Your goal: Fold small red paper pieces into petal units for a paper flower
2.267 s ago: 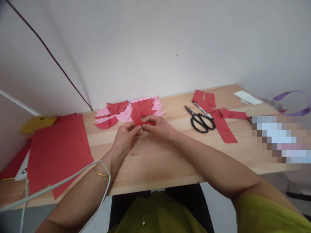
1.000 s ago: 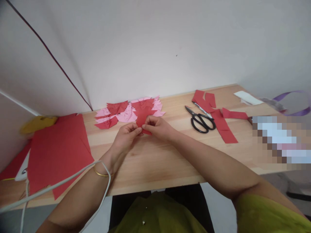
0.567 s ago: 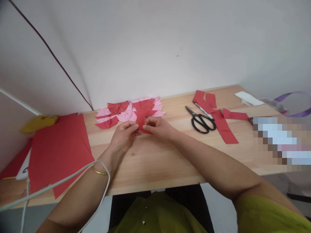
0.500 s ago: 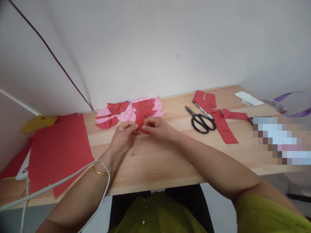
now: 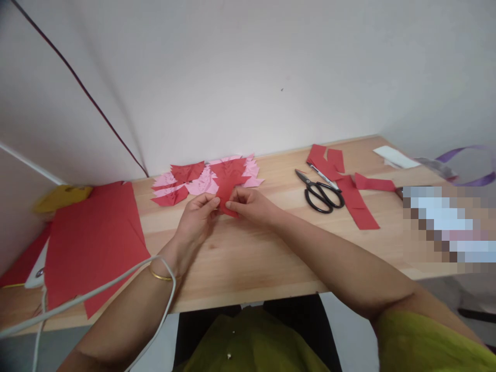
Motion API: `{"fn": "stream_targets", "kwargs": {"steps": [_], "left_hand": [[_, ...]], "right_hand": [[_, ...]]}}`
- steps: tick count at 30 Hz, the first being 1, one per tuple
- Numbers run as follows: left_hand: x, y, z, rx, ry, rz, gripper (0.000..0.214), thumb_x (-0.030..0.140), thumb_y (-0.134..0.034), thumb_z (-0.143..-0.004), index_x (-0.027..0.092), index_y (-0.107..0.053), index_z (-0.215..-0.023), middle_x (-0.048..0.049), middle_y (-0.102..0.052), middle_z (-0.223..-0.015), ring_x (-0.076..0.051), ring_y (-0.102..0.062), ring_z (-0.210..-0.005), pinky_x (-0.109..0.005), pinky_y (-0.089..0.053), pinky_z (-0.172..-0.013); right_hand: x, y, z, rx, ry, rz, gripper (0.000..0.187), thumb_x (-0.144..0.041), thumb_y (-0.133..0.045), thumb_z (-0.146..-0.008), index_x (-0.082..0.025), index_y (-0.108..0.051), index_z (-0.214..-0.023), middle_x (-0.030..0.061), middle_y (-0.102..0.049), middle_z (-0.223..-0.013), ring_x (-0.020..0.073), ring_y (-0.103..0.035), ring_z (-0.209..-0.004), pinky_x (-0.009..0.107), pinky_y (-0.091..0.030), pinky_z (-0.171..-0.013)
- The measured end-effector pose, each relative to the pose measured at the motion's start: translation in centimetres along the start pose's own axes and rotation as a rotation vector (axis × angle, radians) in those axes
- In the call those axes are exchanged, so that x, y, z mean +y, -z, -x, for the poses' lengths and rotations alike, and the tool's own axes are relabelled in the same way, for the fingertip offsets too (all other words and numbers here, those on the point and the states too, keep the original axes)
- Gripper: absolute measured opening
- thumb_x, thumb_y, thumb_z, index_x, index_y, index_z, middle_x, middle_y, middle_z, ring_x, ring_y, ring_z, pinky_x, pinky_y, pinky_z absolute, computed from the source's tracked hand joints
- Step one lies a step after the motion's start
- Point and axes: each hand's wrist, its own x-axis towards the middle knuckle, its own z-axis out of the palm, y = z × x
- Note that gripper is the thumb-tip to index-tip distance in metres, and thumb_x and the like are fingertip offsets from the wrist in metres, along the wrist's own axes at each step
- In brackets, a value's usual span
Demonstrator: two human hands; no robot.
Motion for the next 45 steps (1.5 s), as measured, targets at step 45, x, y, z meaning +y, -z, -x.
{"fn": "stream_targets", "kwargs": {"steps": [45], "left_hand": [[0.68, -0.14, 0.45, -0.058, 0.034, -0.168, 0.019, 0.030, -0.072, -0.067, 0.013, -0.070, -0.073, -0.0024, -0.067, -0.068, -0.010, -0.057, -0.060, -0.023, -0.046, -0.063]], "right_hand": [[-0.46, -0.49, 0.23, 0.092, 0.030, -0.173, 0.023, -0.033, -0.071, -0.072, -0.019, -0.063, -0.088, 0.0025, -0.067, -0.089, 0.0158, -0.062, -0.082, 0.032, -0.050, -0.080]]}}
